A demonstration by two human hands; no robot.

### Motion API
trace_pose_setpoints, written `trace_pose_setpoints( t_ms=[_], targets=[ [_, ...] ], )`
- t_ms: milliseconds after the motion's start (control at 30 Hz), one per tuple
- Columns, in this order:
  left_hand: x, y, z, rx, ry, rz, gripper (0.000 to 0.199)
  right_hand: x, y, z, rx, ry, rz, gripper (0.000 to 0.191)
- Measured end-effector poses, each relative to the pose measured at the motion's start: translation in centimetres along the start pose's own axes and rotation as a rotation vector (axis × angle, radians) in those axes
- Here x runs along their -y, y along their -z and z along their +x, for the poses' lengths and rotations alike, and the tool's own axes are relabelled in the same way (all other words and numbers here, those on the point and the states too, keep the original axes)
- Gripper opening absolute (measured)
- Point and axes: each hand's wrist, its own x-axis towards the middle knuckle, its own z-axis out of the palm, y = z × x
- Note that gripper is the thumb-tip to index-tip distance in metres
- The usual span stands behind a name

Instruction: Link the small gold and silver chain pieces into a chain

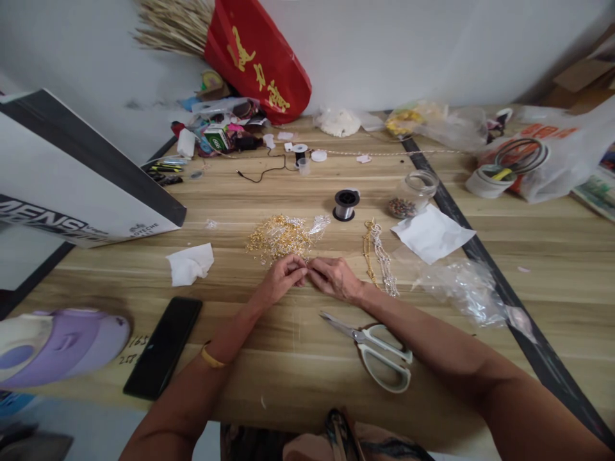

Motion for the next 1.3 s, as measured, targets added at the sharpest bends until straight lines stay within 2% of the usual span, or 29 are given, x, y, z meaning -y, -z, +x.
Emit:
trace_pose_setpoints(
  t_ms=[300, 633, 800, 1100, 1300],
  targets=[
    [0.1, -0.3, 0.2, -0.071, -0.019, -0.006, 0.024, -0.2, -0.2, -0.1, 0.003, -0.027, 0.033, 0.017],
    [-0.4, 0.0, 0.0, -0.08, -0.039, 0.043, 0.022, -0.2, -0.2, 0.0, -0.031, -0.04, 0.115, 0.012],
    [-0.8, 0.3, 0.0, -0.134, -0.005, -0.022, 0.021, 0.0, 0.0, 0.2, -0.082, -0.034, 0.145, 0.01],
    [0.0, 0.7, 0.1, -0.13, -0.006, -0.193, 0.021, 0.0, 0.3, 0.4, -0.1, -0.04, 0.164, 0.012],
    [-0.2, 0.7, 0.0, -0.119, -0.008, -0.163, 0.02, -0.1, 0.4, 0.4, -0.086, -0.087, 0.173, 0.013]
  ],
)
